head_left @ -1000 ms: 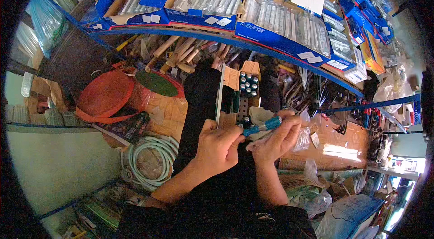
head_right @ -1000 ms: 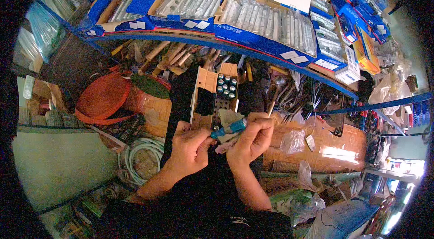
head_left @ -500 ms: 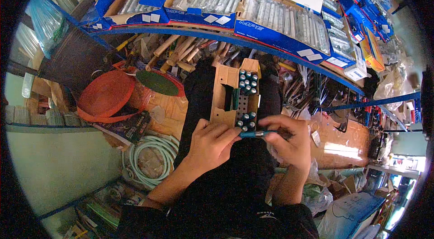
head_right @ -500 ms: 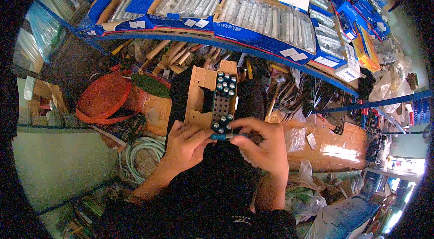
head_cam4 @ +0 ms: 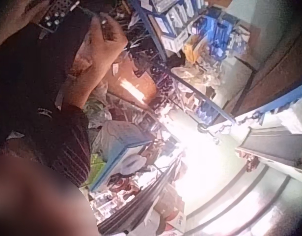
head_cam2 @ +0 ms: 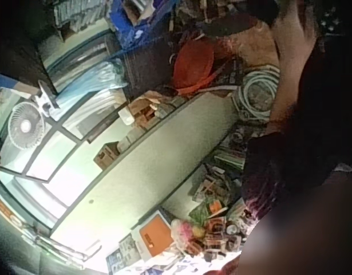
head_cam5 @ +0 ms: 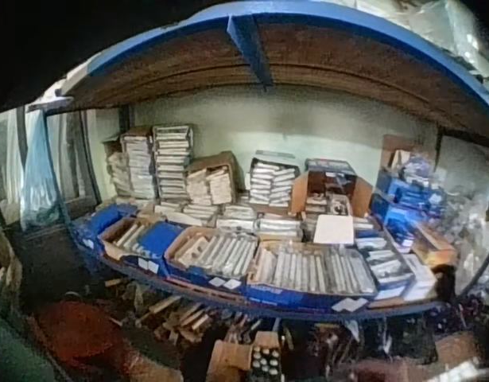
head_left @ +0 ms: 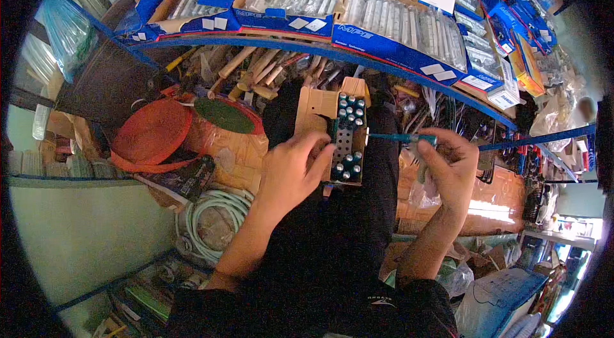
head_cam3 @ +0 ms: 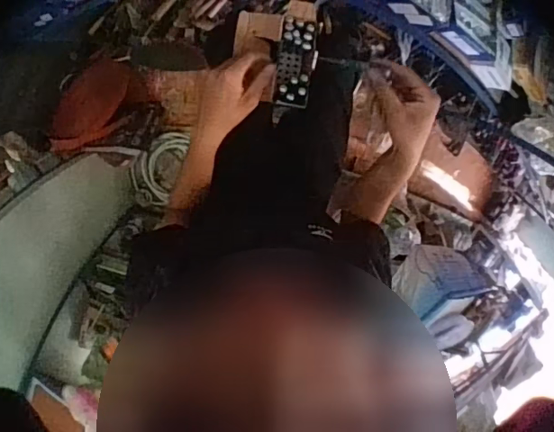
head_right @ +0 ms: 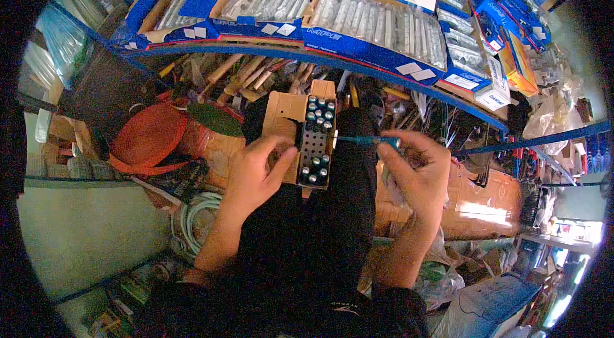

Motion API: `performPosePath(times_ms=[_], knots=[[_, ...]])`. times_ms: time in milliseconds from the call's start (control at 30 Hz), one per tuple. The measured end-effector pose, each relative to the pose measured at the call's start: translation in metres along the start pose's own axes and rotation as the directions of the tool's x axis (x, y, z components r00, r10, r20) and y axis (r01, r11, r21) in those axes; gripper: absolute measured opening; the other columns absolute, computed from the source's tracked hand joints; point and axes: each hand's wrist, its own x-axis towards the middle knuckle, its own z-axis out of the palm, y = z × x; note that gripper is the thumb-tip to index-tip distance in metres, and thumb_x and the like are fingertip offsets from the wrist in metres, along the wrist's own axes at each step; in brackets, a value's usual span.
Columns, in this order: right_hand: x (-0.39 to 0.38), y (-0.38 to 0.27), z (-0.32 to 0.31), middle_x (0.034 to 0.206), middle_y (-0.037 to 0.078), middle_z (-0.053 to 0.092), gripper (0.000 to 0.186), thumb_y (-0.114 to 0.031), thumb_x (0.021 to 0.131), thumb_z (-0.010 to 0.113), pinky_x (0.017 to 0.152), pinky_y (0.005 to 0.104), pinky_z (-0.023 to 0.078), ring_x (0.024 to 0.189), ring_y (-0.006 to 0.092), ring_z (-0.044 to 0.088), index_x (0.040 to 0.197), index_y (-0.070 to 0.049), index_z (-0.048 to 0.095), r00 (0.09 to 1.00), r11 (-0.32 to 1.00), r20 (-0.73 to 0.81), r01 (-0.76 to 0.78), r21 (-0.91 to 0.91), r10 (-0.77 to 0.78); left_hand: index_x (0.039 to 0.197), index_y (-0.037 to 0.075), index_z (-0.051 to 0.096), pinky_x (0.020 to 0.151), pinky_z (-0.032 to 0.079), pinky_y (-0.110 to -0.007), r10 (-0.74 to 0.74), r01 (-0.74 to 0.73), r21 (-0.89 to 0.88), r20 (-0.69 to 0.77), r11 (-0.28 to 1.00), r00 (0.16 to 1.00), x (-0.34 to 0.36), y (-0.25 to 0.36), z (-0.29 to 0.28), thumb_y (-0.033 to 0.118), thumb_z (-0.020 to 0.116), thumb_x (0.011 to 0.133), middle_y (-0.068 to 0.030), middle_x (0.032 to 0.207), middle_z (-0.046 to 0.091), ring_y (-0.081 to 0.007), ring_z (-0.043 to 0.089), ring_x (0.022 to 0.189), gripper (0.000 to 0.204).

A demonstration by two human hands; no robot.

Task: Assembling or repairing a mechanical lock component by inserting small metal pins using a screwdriver and cloth.

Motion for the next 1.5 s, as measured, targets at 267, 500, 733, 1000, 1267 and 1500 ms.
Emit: performPosePath(times_ms=[267, 500, 733, 1000, 1267, 1500], knots=[[0.013, -0.009, 0.041, 0.071, -0.001, 0.067, 0.018, -0.007, 0.090, 0.081, 0.050, 0.0222, 0.038, 0.059, 0.0019, 0.054, 0.104, 0.003, 0.077, 0.995, 0.988, 0.012, 0.100, -0.114, -0.100, 0.093, 0.007, 0.069, 0.066, 0.056, -0.055, -0.154, 0.066, 0.432, 0.171, 0.899, 0.973, 0.024, -0.019, 0.026, 0.040, 0.063, 0.098, -0.0190, 0.076, 0.071, -0.0418, 0.072, 0.074, 0.034], [0.024, 0.012, 0.062, 0.073, 0.009, 0.073, 0.019, -0.014, 0.089, 0.082, 0.057, 0.0282, 0.050, 0.061, 0.0098, 0.064, 0.100, 0.001, 0.077, 0.970, 0.936, 0.094, 0.241, -0.256, -0.224, 0.094, 0.009, 0.070, 0.065, 0.057, -0.054, -0.044, -0.011, 0.277, 0.191, 0.961, 0.981, 0.014, -0.030, 0.020, 0.033, 0.063, 0.097, -0.0182, 0.083, 0.072, -0.0419, 0.072, 0.076, 0.025], [0.025, 0.014, 0.086, 0.089, 0.017, 0.078, 0.023, -0.020, 0.086, 0.083, 0.072, 0.0365, 0.059, 0.082, 0.0285, 0.079, 0.100, -0.003, 0.077, 0.975, 0.911, 0.096, 0.221, -0.349, -0.200, 0.103, 0.007, 0.071, 0.070, 0.054, -0.054, -0.095, 0.041, 0.212, 0.255, 0.976, 0.962, 0.011, -0.034, 0.017, 0.030, 0.065, 0.095, -0.0228, 0.084, 0.071, -0.0444, 0.070, 0.079, 0.025], [0.019, 0.015, 0.086, 0.088, 0.014, 0.078, 0.024, -0.024, 0.086, 0.084, 0.070, 0.0378, 0.059, 0.080, 0.0292, 0.078, 0.100, -0.006, 0.076, 0.970, 0.877, 0.079, 0.242, -0.415, -0.230, 0.104, 0.005, 0.073, 0.070, 0.056, -0.052, -0.122, 0.061, 0.199, 0.306, 0.978, 0.944, 0.008, -0.041, 0.014, 0.029, 0.067, 0.093, -0.0230, 0.085, 0.072, -0.0434, 0.070, 0.078, 0.026], [0.015, 0.023, 0.089, 0.090, 0.014, 0.078, 0.023, -0.024, 0.089, 0.082, 0.070, 0.0412, 0.059, 0.080, 0.0316, 0.077, 0.102, -0.007, 0.075, 0.956, 0.862, 0.114, 0.292, -0.415, -0.269, 0.104, 0.007, 0.074, 0.070, 0.056, -0.051, -0.085, 0.036, 0.184, 0.269, 0.982, 0.959, 0.008, -0.042, 0.016, 0.031, 0.069, 0.092, -0.0220, 0.087, 0.072, -0.0434, 0.071, 0.077, 0.027], [0.017, 0.027, 0.087, 0.093, 0.015, 0.077, 0.024, -0.025, 0.090, 0.080, 0.072, 0.0426, 0.059, 0.082, 0.0332, 0.075, 0.105, -0.006, 0.076, 0.933, 0.796, 0.160, 0.360, -0.487, -0.323, 0.103, 0.007, 0.075, 0.069, 0.056, -0.050, -0.087, 0.038, 0.178, 0.273, 0.983, 0.958, 0.009, -0.047, 0.015, 0.032, 0.068, 0.094, -0.0212, 0.087, 0.072, -0.0430, 0.070, 0.076, 0.028]])
